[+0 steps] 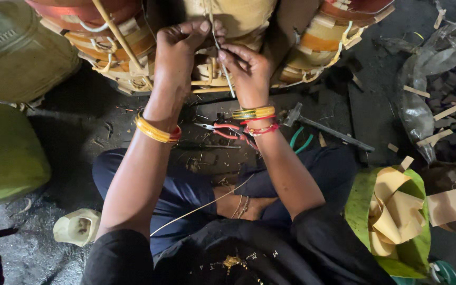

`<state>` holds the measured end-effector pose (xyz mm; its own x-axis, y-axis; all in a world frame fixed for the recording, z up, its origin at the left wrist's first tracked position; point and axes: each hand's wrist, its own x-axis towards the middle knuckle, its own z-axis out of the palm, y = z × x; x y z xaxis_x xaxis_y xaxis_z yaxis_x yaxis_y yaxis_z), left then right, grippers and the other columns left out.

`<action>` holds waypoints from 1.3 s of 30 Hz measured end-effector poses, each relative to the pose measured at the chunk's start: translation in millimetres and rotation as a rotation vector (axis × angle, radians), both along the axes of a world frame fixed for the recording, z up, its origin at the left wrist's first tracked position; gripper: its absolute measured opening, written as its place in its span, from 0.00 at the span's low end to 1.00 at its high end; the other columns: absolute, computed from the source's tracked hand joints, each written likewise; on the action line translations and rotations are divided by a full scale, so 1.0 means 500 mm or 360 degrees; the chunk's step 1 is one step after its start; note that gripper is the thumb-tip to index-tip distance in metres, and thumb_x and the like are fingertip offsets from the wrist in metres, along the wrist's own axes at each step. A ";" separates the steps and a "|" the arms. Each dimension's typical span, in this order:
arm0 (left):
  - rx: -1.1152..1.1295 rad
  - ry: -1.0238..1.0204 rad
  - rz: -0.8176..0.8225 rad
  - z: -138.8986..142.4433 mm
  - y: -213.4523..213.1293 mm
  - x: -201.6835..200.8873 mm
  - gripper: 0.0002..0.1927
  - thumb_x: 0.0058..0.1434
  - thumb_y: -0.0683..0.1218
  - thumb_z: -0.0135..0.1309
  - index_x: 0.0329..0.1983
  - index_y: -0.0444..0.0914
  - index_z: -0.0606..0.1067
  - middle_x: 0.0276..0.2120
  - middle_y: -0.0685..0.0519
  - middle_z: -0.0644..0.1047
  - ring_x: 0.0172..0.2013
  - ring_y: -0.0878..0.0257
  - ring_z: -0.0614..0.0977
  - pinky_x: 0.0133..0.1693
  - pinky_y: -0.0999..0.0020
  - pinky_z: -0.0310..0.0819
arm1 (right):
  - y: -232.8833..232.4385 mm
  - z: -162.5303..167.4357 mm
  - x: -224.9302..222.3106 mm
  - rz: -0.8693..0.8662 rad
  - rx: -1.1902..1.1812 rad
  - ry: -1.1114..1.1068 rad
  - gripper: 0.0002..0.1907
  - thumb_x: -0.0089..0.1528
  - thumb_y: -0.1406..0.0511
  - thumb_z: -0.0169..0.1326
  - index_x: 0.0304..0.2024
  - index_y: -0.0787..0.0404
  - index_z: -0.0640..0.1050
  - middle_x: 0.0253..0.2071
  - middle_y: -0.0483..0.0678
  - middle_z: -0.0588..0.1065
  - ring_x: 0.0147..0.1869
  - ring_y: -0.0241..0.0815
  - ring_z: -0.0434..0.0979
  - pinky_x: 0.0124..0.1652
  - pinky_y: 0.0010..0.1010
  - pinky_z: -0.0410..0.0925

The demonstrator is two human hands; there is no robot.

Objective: The person sits on the floor and uses pliers and a knife to cut and adjust metal wires and wooden sticks attached to the frame of a set of drums. They repeatedly cut wires, bend them, and secure them to the drum structure.

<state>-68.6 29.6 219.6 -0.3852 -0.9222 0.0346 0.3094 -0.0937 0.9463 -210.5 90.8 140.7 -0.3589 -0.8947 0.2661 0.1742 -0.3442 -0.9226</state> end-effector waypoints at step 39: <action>-0.0650 -0.0712 0.0697 0.007 0.027 -0.045 0.13 0.55 0.45 0.71 0.31 0.31 0.81 0.23 0.51 0.81 0.22 0.70 0.75 0.27 0.73 0.71 | 0.021 0.098 0.016 -0.0332 -0.0146 0.0776 0.07 0.68 0.70 0.58 0.47 0.67 0.82 0.38 0.49 0.84 0.39 0.31 0.85 0.40 0.24 0.76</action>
